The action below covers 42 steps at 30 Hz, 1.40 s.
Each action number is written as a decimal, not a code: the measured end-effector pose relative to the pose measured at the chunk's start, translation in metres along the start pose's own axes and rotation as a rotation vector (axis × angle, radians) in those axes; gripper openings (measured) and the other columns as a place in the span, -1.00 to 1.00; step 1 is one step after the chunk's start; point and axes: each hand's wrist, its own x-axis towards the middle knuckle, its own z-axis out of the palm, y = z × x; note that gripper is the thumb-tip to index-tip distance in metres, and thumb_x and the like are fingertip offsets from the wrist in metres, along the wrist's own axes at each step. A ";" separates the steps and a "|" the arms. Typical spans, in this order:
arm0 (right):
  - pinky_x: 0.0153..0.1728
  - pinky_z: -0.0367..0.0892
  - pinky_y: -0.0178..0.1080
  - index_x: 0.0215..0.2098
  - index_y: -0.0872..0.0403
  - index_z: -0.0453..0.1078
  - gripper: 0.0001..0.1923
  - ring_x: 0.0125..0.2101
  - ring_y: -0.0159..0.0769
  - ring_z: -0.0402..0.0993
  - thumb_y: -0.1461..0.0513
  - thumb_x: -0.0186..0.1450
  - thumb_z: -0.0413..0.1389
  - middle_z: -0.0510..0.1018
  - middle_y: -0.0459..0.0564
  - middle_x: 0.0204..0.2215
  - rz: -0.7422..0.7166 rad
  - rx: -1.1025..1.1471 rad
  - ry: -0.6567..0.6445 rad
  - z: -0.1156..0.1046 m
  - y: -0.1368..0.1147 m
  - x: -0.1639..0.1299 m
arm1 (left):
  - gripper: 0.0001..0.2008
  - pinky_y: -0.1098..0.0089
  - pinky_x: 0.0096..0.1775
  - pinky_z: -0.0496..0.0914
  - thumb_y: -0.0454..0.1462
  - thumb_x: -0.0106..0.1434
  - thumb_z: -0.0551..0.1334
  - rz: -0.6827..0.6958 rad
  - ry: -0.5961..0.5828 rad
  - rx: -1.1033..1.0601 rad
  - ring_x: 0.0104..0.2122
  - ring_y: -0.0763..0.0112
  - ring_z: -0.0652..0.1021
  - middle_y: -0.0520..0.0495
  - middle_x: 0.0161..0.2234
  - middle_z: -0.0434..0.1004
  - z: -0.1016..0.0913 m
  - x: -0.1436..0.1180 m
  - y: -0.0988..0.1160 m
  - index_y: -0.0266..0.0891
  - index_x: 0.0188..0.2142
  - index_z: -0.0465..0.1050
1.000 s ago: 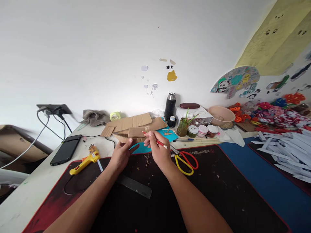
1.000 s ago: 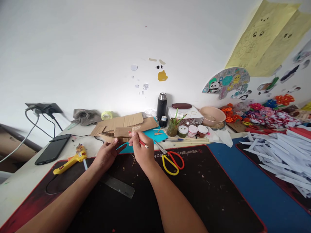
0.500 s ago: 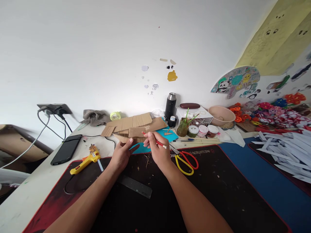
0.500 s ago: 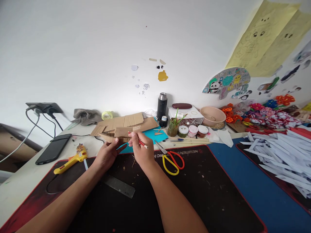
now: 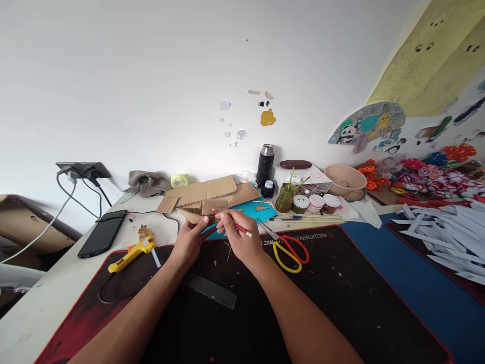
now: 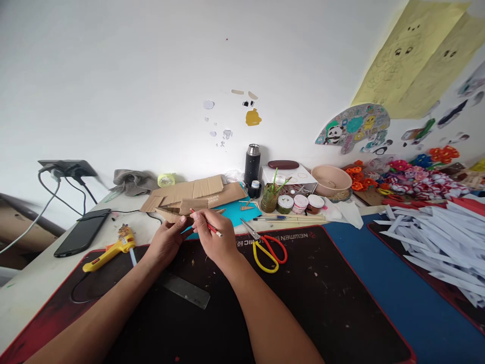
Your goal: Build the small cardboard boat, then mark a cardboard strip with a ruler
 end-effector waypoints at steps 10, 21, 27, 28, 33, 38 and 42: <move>-0.32 0.60 -0.23 -0.11 -0.02 0.63 -0.53 -0.39 -0.24 0.76 -0.11 0.67 0.04 0.76 -0.01 -0.34 -0.024 -0.026 -0.005 0.000 0.000 0.000 | -0.28 -0.25 0.21 0.59 0.08 0.00 0.74 0.002 -0.011 0.021 0.19 -0.32 0.69 -0.31 0.05 0.80 0.003 -0.002 0.002 -0.21 0.05 0.69; -0.31 0.59 -0.28 -0.11 0.01 0.63 -0.55 -0.39 -0.26 0.76 -0.07 0.68 0.05 0.74 -0.01 -0.35 -0.039 -0.045 -0.015 0.000 0.003 0.001 | -0.27 -0.20 0.18 0.62 0.06 0.03 0.73 -0.004 -0.015 0.016 0.19 -0.31 0.68 -0.33 0.07 0.79 0.003 -0.001 0.001 -0.25 0.07 0.67; -0.31 0.59 -0.29 -0.13 0.00 0.63 -0.57 -0.39 -0.27 0.76 -0.05 0.68 0.06 0.74 -0.02 -0.35 -0.038 -0.042 -0.014 0.000 0.002 0.001 | -0.28 -0.21 0.19 0.60 0.07 0.03 0.73 0.005 -0.015 0.023 0.20 -0.31 0.68 -0.33 0.07 0.79 0.002 -0.002 0.000 -0.23 0.07 0.68; -0.32 0.58 -0.29 -0.13 0.00 0.63 -0.57 -0.39 -0.27 0.76 -0.04 0.68 0.06 0.74 -0.02 -0.35 -0.040 -0.044 -0.014 0.000 0.002 0.001 | -0.28 -0.21 0.19 0.60 0.07 0.03 0.73 0.007 -0.015 0.024 0.20 -0.32 0.68 -0.34 0.07 0.79 0.002 -0.002 0.000 -0.24 0.07 0.68; -0.31 0.57 -0.28 -0.12 0.01 0.63 -0.58 -0.39 -0.26 0.76 -0.03 0.68 0.06 0.74 -0.01 -0.35 -0.054 -0.051 -0.003 0.000 0.003 0.001 | -0.27 -0.21 0.19 0.60 0.07 0.04 0.72 0.003 -0.020 0.025 0.20 -0.32 0.68 -0.34 0.07 0.79 0.002 -0.001 0.000 -0.23 0.08 0.67; -0.32 0.58 -0.29 -0.10 0.00 0.64 -0.58 -0.40 -0.27 0.76 -0.04 0.68 0.06 0.75 -0.02 -0.35 -0.045 -0.051 -0.012 0.000 0.003 0.001 | -0.25 -0.21 0.17 0.62 0.06 0.02 0.73 0.001 -0.010 0.012 0.21 -0.32 0.68 -0.33 0.08 0.78 0.002 -0.001 0.000 -0.22 0.10 0.67; -0.30 0.59 -0.28 -0.13 0.00 0.63 -0.59 -0.39 -0.26 0.77 -0.03 0.68 0.06 0.74 -0.02 -0.36 -0.039 -0.057 -0.012 0.000 0.002 0.001 | -0.27 -0.18 0.16 0.62 0.06 0.03 0.73 -0.007 -0.026 0.019 0.20 -0.30 0.68 -0.33 0.09 0.78 0.002 -0.002 0.001 -0.23 0.09 0.67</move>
